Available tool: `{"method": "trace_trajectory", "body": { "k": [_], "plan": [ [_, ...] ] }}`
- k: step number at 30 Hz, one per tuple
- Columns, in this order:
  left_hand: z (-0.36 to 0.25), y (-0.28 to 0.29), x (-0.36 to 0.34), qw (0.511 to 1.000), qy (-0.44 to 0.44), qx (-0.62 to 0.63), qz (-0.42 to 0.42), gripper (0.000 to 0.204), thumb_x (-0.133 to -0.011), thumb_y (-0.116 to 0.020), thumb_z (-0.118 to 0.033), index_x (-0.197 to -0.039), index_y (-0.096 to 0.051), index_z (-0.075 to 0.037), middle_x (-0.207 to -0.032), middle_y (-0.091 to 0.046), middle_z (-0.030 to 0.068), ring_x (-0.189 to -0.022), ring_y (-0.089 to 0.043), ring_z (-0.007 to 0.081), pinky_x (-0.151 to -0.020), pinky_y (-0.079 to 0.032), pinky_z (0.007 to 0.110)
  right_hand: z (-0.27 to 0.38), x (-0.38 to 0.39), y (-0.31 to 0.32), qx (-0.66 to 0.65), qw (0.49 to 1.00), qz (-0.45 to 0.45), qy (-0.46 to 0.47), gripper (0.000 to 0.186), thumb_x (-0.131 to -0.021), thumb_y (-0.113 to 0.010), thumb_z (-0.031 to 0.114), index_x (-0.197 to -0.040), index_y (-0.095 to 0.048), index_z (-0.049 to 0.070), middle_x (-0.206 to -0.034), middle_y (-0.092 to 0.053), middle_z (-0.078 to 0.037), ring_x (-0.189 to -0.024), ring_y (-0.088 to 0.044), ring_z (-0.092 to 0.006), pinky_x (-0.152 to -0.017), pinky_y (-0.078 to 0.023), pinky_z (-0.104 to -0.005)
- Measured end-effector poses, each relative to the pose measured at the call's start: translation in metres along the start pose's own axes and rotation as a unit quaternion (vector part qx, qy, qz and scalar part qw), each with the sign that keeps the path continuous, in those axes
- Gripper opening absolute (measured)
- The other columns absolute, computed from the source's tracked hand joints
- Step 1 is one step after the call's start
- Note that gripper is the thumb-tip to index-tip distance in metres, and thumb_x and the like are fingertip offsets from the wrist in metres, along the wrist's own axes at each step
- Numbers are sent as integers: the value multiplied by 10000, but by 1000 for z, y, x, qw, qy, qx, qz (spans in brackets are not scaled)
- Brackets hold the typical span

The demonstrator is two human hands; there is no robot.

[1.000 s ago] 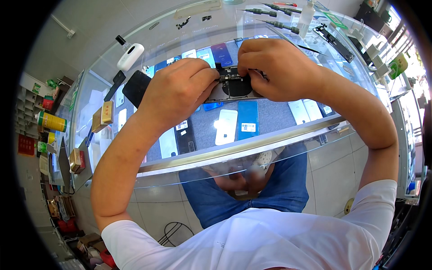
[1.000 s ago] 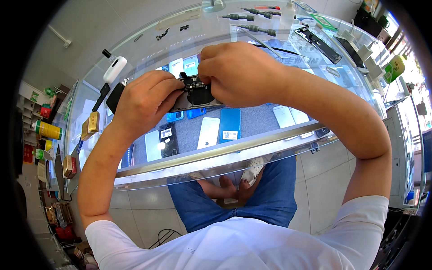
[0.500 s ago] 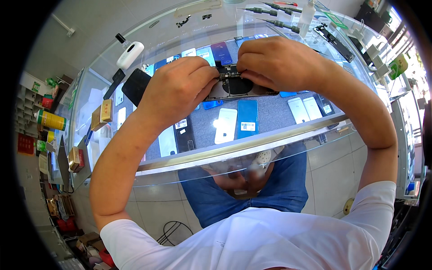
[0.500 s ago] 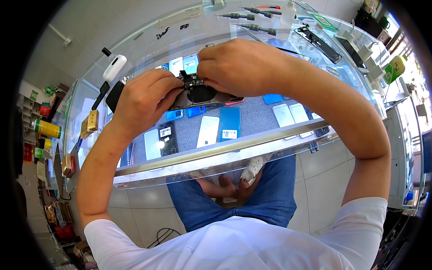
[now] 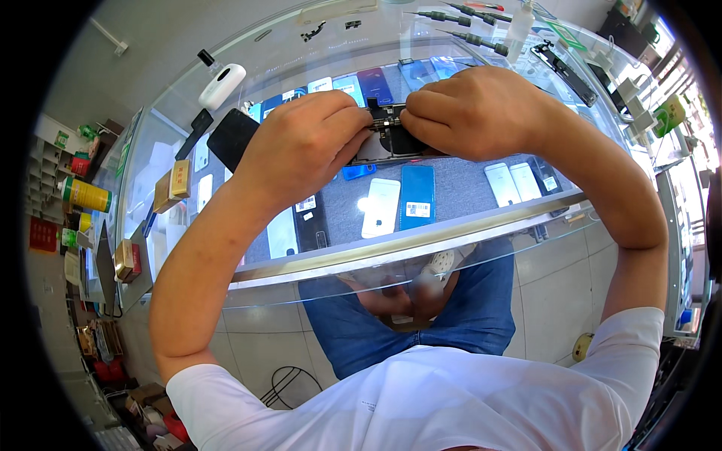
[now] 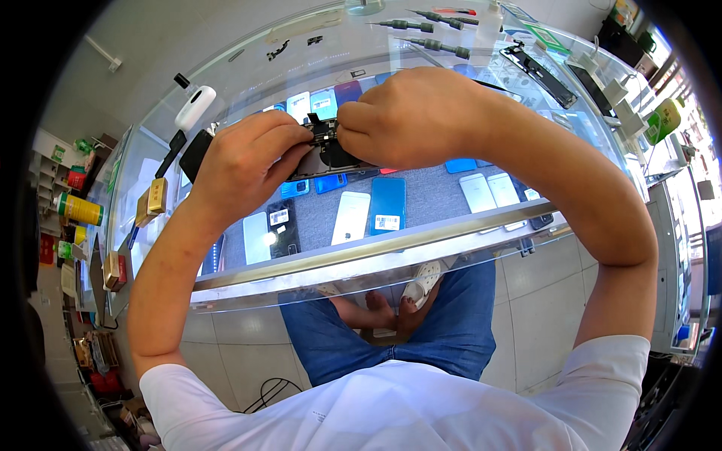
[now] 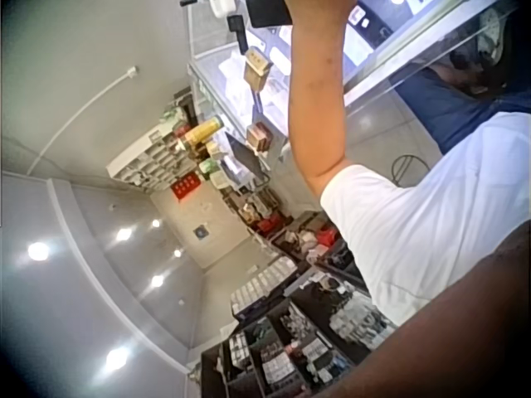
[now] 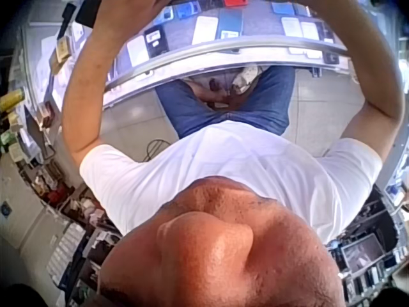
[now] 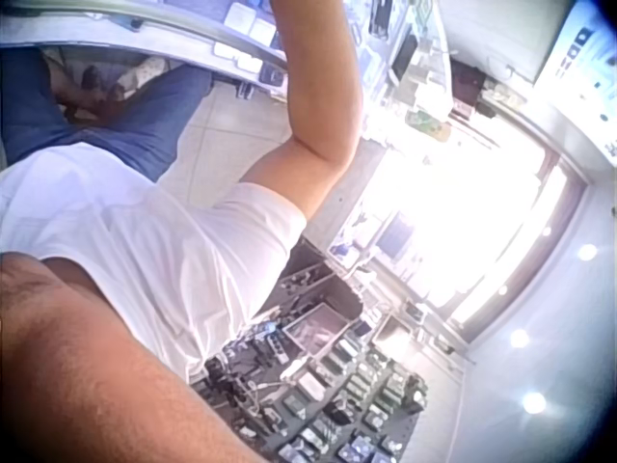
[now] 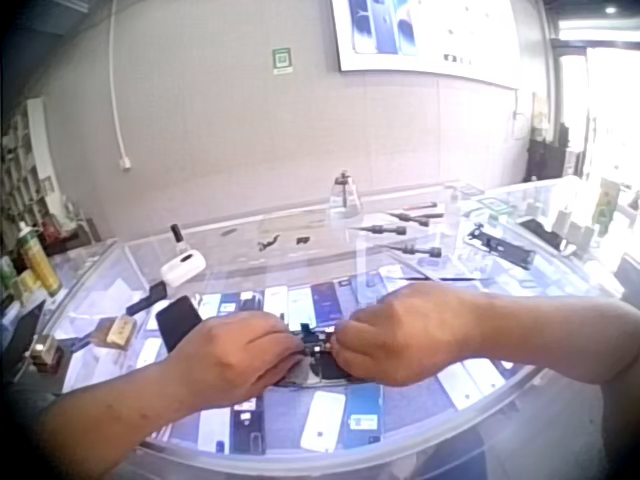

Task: The person is repairing a smartphone by hand using a screwdriver and tweezers to remove and replace internal parts and small screws on a glass table.

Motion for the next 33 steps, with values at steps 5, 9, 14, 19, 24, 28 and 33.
{"method": "trace_trajectory", "body": {
  "k": [5,9,14,19,24,28,33],
  "plan": [
    [0,-1,3,999,32,3,10,176,-900,-842,-23,-1052,-754,-18,-993,-739,121,-798,-742,303,-682,-600,383,2,-1,2,-1,1000,0,8,347,-822,-855,172,-1086,-722,-9,-903,-673,-107,-718,-740,-225,-532,-598,-352],
    [0,-1,3,999,50,9,14,164,-911,-836,-28,-1052,-753,-22,-987,-724,115,-770,-728,296,-663,-587,380,2,-2,0,8,1000,10,-1,303,-829,-841,166,-1042,-704,0,-901,-669,-112,-721,-741,-238,-537,-599,-366],
    [0,-3,0,999,43,3,11,154,-910,-835,-28,-1030,-741,-25,-981,-715,110,-763,-718,302,-663,-584,381,4,-5,1,-16,999,19,-28,222,-866,-799,175,-964,-675,20,-874,-642,-105,-728,-742,-259,-563,-612,-400],
    [2,2,2,996,67,27,42,193,-898,-826,-8,-1065,-730,-13,-1003,-718,117,-831,-730,306,-722,-592,382,5,-8,3,-33,999,2,-36,168,-929,-726,184,-906,-665,29,-843,-630,-99,-709,-754,-289,-565,-625,-443],
    [5,12,2,987,110,100,67,305,-887,-801,17,-1181,-721,8,-1092,-716,152,-971,-758,292,-885,-624,360,8,-7,4,-18,999,-4,-42,172,-933,-721,188,-912,-666,27,-837,-623,-97,-685,-747,-281,-540,-620,-441],
    [12,21,9,962,177,182,100,322,-904,-774,47,-1222,-726,23,-1144,-722,138,-1064,-765,254,-976,-627,347,9,-6,5,-12,999,-7,-35,169,-930,-720,184,-898,-667,26,-821,-617,-93,-672,-742,-272,-522,-613,-430],
    [22,15,13,955,208,192,88,227,-932,-745,74,-1150,-773,16,-1144,-742,124,-1120,-754,229,-985,-613,331,8,-5,3,-2,1000,-20,-22,174,-929,-721,178,-878,-663,21,-804,-609,-93,-664,-738,-266,-518,-609,-423]
  ]
}}
Point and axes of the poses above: each hand's wrist, its own x-axis away from the middle knuckle, its own y-axis out of the back of the hand, z = x × y, the point moved 4 cm from there along -x, towards the middle knuckle
